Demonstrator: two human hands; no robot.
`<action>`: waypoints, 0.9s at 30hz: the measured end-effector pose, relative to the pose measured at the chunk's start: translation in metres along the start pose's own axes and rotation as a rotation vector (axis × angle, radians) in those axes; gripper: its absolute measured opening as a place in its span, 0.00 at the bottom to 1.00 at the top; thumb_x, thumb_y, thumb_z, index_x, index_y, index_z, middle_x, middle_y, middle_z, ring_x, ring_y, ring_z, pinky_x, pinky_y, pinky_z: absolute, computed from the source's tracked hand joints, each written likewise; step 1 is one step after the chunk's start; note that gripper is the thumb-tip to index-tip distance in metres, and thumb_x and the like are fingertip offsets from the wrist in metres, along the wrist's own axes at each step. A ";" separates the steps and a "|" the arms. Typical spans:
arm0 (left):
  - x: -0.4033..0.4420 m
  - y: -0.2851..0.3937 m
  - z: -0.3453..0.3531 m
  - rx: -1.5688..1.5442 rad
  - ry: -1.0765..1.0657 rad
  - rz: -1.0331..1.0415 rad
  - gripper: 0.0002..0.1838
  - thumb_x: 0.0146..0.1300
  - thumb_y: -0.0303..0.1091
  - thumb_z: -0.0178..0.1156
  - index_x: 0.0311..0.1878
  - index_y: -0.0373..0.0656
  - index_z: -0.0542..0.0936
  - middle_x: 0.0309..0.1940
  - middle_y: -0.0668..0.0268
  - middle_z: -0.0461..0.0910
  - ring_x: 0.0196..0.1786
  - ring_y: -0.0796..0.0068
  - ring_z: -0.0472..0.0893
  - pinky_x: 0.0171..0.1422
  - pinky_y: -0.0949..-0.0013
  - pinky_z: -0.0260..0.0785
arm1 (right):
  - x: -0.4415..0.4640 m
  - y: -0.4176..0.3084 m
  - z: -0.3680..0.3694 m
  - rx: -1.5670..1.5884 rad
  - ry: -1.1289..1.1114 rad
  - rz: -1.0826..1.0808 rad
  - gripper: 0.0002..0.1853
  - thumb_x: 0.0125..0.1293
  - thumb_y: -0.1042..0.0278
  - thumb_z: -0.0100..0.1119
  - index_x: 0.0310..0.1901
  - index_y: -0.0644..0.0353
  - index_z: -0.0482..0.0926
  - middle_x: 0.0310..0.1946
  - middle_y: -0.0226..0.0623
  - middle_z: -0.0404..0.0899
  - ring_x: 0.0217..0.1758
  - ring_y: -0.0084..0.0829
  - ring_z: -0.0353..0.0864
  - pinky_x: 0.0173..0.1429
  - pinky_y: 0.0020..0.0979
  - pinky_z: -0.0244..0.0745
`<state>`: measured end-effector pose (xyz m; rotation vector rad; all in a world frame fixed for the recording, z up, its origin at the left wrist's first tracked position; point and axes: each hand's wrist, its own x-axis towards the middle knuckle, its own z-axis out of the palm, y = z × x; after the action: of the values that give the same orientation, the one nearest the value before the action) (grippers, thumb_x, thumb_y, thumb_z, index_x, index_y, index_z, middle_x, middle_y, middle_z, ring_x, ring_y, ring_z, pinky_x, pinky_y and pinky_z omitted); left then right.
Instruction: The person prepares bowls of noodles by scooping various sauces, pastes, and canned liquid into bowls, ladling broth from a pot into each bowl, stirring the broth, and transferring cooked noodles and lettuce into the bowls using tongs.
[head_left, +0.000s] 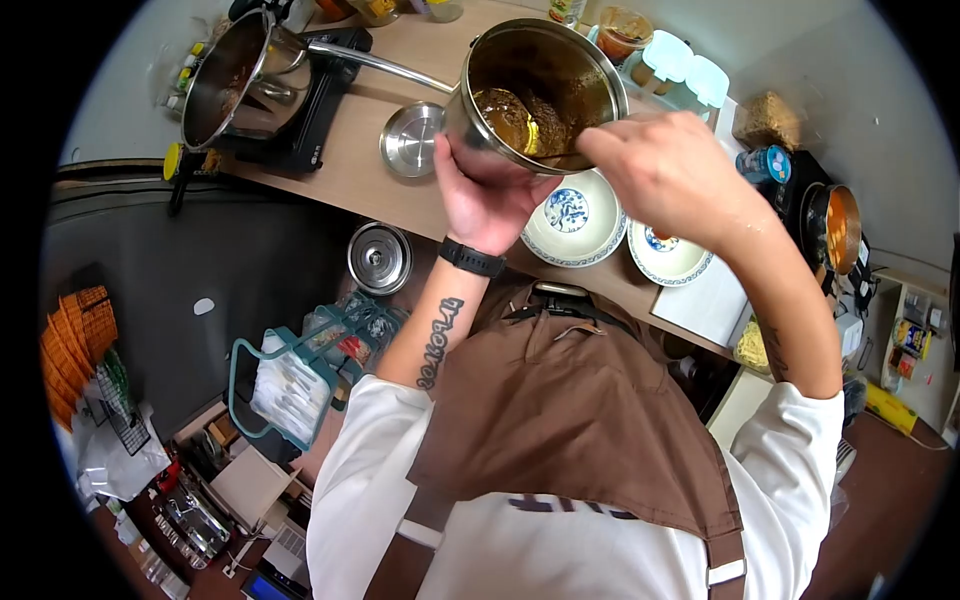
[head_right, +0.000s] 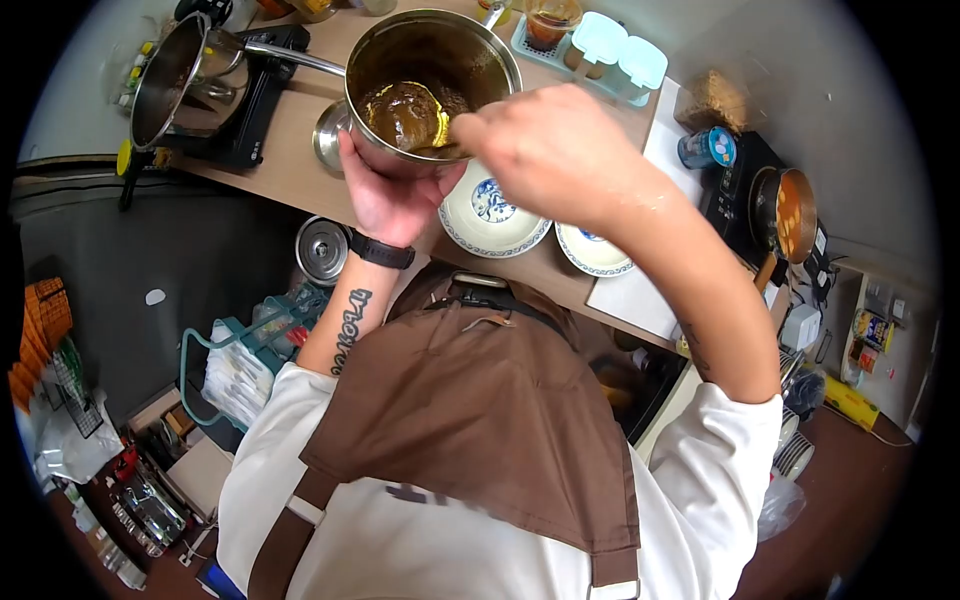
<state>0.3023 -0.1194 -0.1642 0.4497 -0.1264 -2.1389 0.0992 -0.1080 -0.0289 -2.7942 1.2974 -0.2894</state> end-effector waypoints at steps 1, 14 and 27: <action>0.000 -0.001 0.000 0.010 -0.010 0.010 0.52 0.59 0.82 0.46 0.78 0.54 0.59 0.76 0.60 0.62 0.75 0.52 0.65 0.74 0.40 0.63 | 0.007 -0.004 0.002 -0.003 0.034 -0.011 0.04 0.61 0.69 0.54 0.34 0.58 0.76 0.27 0.39 0.82 0.34 0.42 0.86 0.33 0.42 0.79; -0.006 0.000 0.002 -0.054 -0.027 -0.005 0.51 0.58 0.80 0.50 0.77 0.56 0.61 0.75 0.61 0.64 0.74 0.54 0.67 0.71 0.40 0.68 | 0.018 0.008 0.005 -0.130 0.145 0.104 0.03 0.60 0.70 0.55 0.33 0.59 0.77 0.28 0.41 0.84 0.34 0.42 0.86 0.36 0.42 0.80; -0.011 0.001 0.003 0.051 -0.050 -0.022 0.50 0.60 0.81 0.46 0.77 0.56 0.61 0.74 0.61 0.66 0.73 0.52 0.69 0.69 0.41 0.71 | 0.013 0.010 -0.008 -0.234 0.011 0.026 0.04 0.59 0.69 0.57 0.34 0.58 0.79 0.27 0.39 0.84 0.34 0.40 0.88 0.34 0.40 0.80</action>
<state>0.3073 -0.1114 -0.1579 0.4291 -0.2055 -2.1729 0.0982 -0.1242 -0.0200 -2.9648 1.4566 -0.1609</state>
